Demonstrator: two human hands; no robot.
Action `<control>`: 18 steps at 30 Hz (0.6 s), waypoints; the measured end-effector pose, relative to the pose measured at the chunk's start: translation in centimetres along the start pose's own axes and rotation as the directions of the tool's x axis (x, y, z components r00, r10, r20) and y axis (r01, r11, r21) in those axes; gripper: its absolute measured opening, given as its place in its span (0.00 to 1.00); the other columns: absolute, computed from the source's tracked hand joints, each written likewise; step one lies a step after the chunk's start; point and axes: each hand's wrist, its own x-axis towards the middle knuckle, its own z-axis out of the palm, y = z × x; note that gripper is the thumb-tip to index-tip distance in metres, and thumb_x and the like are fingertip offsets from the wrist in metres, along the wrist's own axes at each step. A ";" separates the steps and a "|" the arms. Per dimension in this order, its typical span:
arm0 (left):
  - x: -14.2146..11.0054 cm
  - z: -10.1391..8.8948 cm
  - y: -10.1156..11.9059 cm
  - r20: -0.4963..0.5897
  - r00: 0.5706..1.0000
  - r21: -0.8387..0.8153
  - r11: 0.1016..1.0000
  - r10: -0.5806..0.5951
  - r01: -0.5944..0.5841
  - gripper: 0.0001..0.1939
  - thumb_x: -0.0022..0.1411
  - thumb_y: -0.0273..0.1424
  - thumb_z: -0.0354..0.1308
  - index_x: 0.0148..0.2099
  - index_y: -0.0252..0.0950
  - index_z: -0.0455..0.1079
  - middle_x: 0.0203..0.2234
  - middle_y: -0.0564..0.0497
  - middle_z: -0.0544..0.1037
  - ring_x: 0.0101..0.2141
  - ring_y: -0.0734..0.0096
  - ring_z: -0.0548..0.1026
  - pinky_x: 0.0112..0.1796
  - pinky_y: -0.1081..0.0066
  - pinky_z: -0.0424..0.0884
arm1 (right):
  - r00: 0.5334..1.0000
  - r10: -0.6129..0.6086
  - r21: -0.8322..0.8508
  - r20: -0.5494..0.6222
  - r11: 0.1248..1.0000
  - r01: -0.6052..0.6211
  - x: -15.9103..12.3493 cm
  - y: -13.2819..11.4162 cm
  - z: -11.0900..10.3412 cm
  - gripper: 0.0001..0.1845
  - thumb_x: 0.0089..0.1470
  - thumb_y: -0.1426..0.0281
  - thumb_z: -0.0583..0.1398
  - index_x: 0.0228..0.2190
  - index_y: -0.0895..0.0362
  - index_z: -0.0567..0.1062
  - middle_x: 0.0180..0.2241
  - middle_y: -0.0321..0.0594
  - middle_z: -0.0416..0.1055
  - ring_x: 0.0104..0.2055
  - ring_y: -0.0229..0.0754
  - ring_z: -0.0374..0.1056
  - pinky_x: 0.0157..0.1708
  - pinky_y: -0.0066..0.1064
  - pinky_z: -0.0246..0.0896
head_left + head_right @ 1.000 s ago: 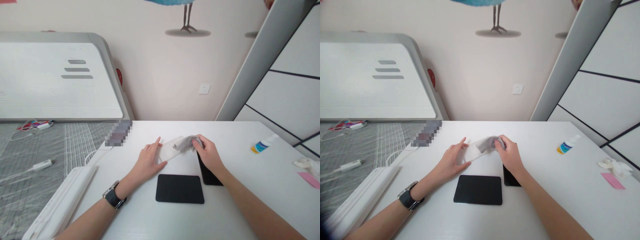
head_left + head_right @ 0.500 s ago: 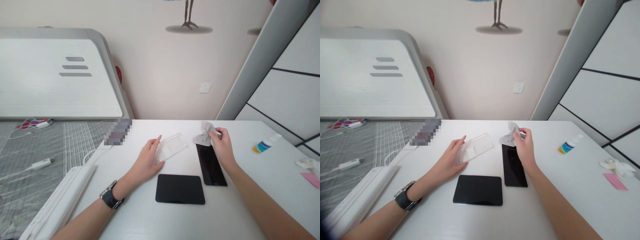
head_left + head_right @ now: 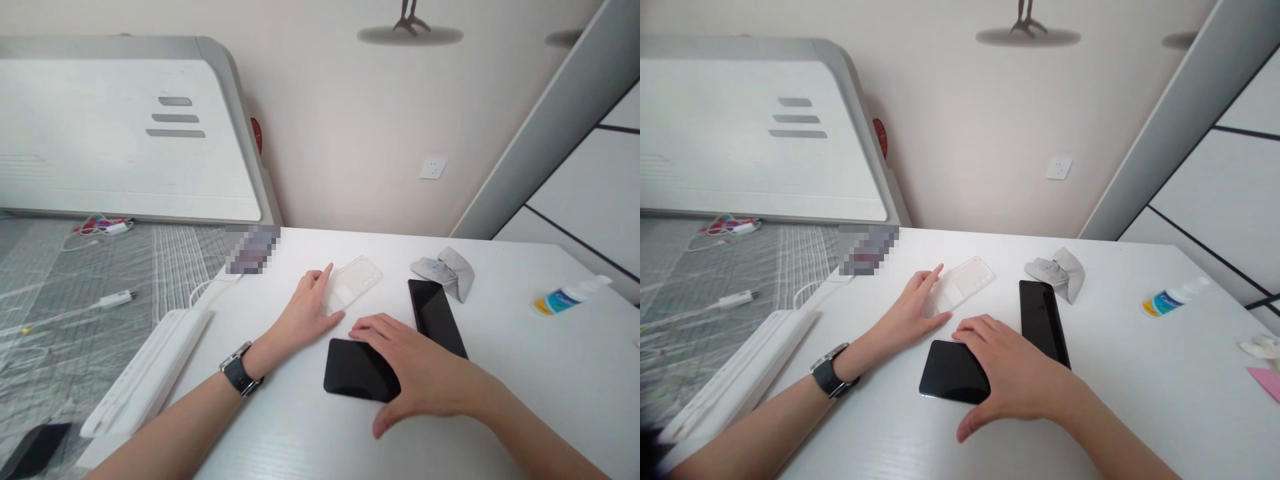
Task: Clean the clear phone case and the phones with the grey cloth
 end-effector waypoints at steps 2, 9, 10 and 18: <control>0.1 0.1 -0.3 -0.025 0.999 0.000 0.999 -0.033 0.033 0.48 0.59 0.38 0.66 0.74 0.37 0.44 0.57 0.40 0.61 0.59 0.49 0.64 0.62 0.50 0.61 | 1.000 -0.014 -0.087 0.020 0.996 0.016 0.0 -0.5 0.8 0.52 0.39 0.50 0.75 0.62 0.52 0.66 0.61 0.44 0.65 0.62 0.54 0.62 0.63 0.41 0.58; 0.3 0.2 -0.6 -0.075 0.994 -0.109 0.992 -0.079 0.070 0.47 0.57 0.30 0.60 0.74 0.37 0.42 0.58 0.41 0.56 0.49 0.59 0.71 0.54 0.57 0.71 | 0.999 0.001 -0.147 -0.052 0.989 -0.009 0.6 -1.0 1.5 0.40 0.44 0.68 0.67 0.59 0.61 0.69 0.54 0.50 0.70 0.55 0.55 0.64 0.56 0.47 0.64; 0.2 0.2 -0.6 -0.079 0.993 -0.141 0.987 -0.092 0.080 0.46 0.57 0.28 0.59 0.73 0.37 0.43 0.59 0.41 0.55 0.47 0.62 0.72 0.52 0.59 0.72 | 0.997 0.013 -0.132 -0.077 0.991 -0.023 0.6 -1.0 1.3 0.40 0.43 0.68 0.67 0.59 0.61 0.69 0.55 0.51 0.69 0.55 0.56 0.64 0.56 0.48 0.64; 0.5 -1.1 -0.3 -0.103 0.980 -0.229 0.963 -0.168 0.141 0.36 0.54 0.24 0.59 0.65 0.40 0.56 0.53 0.45 0.65 0.38 0.67 0.75 0.44 0.63 0.72 | 0.953 0.208 0.720 -0.223 0.694 0.017 0.8 0.9 -1.0 0.32 0.47 0.65 0.65 0.55 0.52 0.71 0.51 0.43 0.71 0.50 0.48 0.68 0.48 0.38 0.66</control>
